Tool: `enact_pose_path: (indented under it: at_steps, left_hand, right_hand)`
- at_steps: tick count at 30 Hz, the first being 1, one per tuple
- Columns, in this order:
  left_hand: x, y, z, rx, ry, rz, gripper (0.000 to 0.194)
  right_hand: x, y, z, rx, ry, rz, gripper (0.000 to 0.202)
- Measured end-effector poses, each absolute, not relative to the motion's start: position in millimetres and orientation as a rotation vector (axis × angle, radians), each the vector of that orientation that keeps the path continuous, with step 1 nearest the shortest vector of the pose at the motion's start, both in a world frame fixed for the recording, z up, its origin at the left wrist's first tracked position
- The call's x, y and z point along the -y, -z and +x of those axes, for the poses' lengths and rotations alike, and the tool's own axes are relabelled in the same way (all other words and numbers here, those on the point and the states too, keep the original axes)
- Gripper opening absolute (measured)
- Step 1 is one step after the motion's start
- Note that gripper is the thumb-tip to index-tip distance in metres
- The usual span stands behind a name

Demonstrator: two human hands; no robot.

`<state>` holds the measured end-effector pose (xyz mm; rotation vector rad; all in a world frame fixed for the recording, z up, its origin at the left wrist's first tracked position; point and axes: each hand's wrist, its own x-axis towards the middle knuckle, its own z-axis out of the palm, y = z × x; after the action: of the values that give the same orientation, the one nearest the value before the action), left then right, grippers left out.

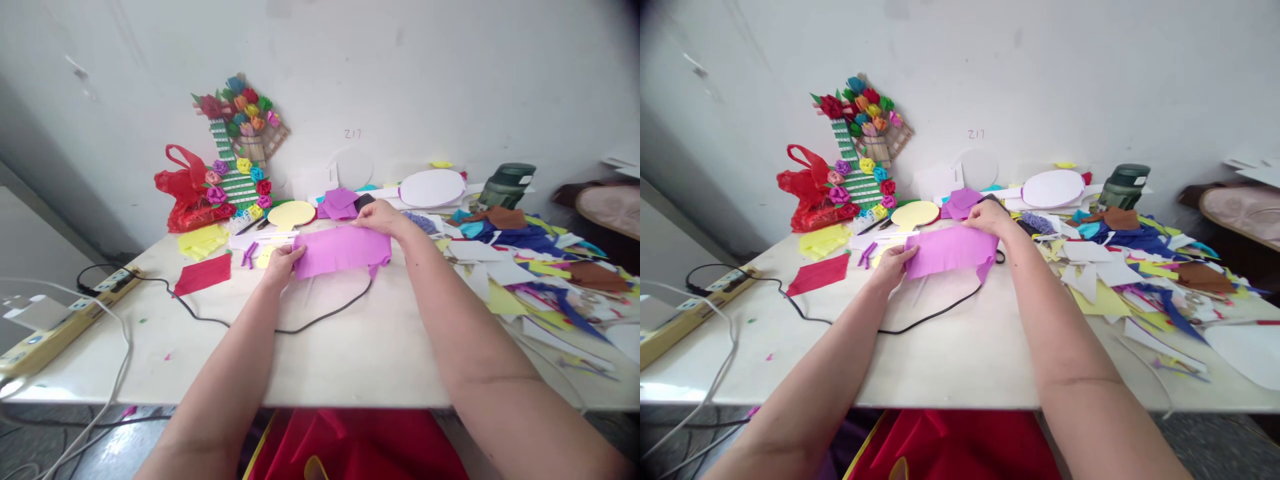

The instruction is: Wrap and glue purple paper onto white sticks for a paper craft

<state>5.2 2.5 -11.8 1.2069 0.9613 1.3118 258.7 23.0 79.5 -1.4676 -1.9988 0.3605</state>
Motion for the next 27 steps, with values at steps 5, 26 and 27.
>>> enact_pose_path:
  at_steps: [5, 26, 27]
  left_hand:
    - [-1.5, 11.8, 11.6, -0.923, -1.250, 1.165, 0.029]
    - [4.3, -1.3, 8.5, -1.075, -1.453, 1.261, 0.035]
    - [2.7, -3.2, 3.5, -1.142, -1.535, 1.245, 0.035]
  right_hand:
    - [-16.8, -89.9, 256.9, 2.060, 0.032, -1.725, 0.030]
    - [-22.8, -29.6, 186.3, 1.987, -0.683, -1.149, 0.025]
    - [-24.4, -29.3, 189.7, 1.966, -0.703, -1.141, 0.025]
